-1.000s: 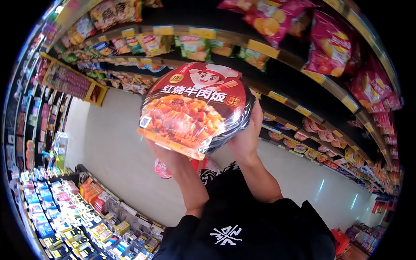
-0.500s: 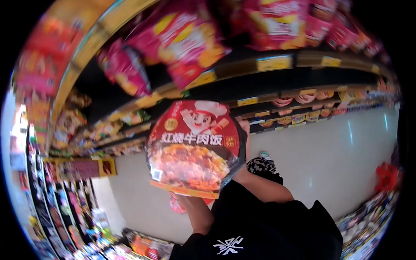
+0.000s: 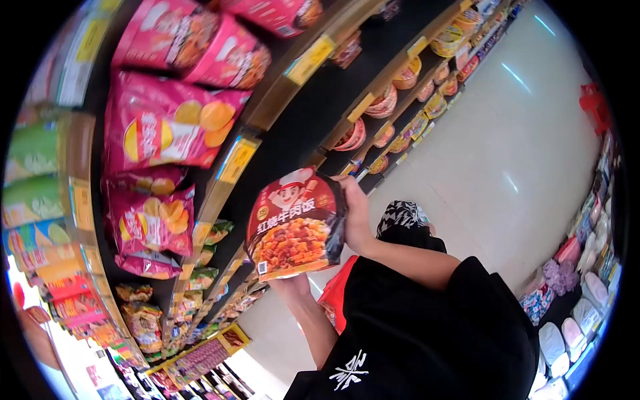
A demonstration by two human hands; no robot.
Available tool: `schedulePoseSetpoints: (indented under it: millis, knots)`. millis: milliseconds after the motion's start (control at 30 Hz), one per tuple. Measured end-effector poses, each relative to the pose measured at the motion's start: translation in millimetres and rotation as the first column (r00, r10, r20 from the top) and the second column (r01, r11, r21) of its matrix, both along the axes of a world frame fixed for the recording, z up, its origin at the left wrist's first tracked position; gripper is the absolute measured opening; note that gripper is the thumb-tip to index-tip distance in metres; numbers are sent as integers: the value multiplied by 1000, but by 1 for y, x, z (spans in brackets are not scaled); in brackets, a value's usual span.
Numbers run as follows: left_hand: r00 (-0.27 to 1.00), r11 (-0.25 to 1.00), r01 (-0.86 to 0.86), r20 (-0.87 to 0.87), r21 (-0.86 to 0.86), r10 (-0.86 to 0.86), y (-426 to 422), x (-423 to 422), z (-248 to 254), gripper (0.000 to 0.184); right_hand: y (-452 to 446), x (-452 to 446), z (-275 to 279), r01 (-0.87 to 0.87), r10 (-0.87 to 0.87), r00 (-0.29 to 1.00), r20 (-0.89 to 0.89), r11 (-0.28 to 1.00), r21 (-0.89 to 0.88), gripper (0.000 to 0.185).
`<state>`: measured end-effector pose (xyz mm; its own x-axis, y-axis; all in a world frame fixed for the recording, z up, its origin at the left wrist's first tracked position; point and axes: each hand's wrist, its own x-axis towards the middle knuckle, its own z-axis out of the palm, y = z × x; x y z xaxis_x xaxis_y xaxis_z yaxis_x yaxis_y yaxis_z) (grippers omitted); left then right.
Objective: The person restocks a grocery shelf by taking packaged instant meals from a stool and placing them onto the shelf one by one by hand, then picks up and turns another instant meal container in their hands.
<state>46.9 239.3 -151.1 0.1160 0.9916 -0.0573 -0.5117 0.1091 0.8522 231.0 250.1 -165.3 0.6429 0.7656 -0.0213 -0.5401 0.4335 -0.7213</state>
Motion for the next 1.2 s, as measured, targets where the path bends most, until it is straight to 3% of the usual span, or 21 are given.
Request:
schedulePoseSetpoints:
  millis: [67, 133, 233, 333, 400, 500, 533, 733, 833, 867, 967, 1000, 1100, 1200]
  knots:
    - [999, 999, 32, 10, 23, -33, 4, 4, 5, 64, 4, 11, 6, -79, 76, 993, -89, 997, -27, 36]
    - [992, 991, 114, 54, 71, -118, 8, -1, 10, 67, 9, 11, 13, -52, 53, 997, -53, 998, 31, 28]
    - [973, 961, 228, -17, 158, -229, 4, 12, 11, 69, 5, 29, 14, -99, 101, 995, -25, 993, 66, 24]
    - [911, 888, 378, 67, 261, -407, -2, 20, 4, 68, -8, 38, 4, -115, 114, 993, 43, 992, 43, 28]
    - [987, 989, 138, -87, 58, -133, -17, 20, 1, 66, -17, 43, -1, -104, 102, 991, 86, 994, 28, 30]
    - [944, 934, 330, -27, 139, -330, -17, 17, -2, 66, -26, 44, -5, -94, 93, 988, 125, 996, 0, 30]
    - [957, 951, 291, -39, 103, -289, -19, 14, -3, 65, -28, 42, -5, -89, 89, 986, 143, 996, -4, 29]
    - [880, 877, 455, 75, 152, -470, -15, -1, -7, 59, -38, 27, -2, -22, 33, 986, 166, 998, -65, 24]
    - [992, 992, 102, -69, -80, -108, -20, -1, -13, 56, -43, 14, -7, -53, 55, 998, 16, 994, -100, 25]
    - [988, 992, 124, -96, 23, -121, -24, 6, -9, 51, -47, 16, -7, -76, 82, 995, 53, 991, -112, 30]
    - [994, 997, 62, -98, 49, -57, -32, 19, 1, 49, -52, 9, -2, -133, 111, 974, -197, 986, -101, 34]
    - [978, 984, 114, -188, 140, -87, -36, 16, 4, 46, -55, 5, 3, -122, 111, 980, -163, 991, -59, 37]
    - [997, 998, 57, -49, 8, -56, -39, -12, 8, 46, -59, -17, 17, -147, 140, 978, -154, 989, -34, 37]
    - [1000, 998, 15, -14, 64, -14, -48, -24, 0, 55, -62, -34, 0, -193, 184, 973, -143, 980, -57, 37]
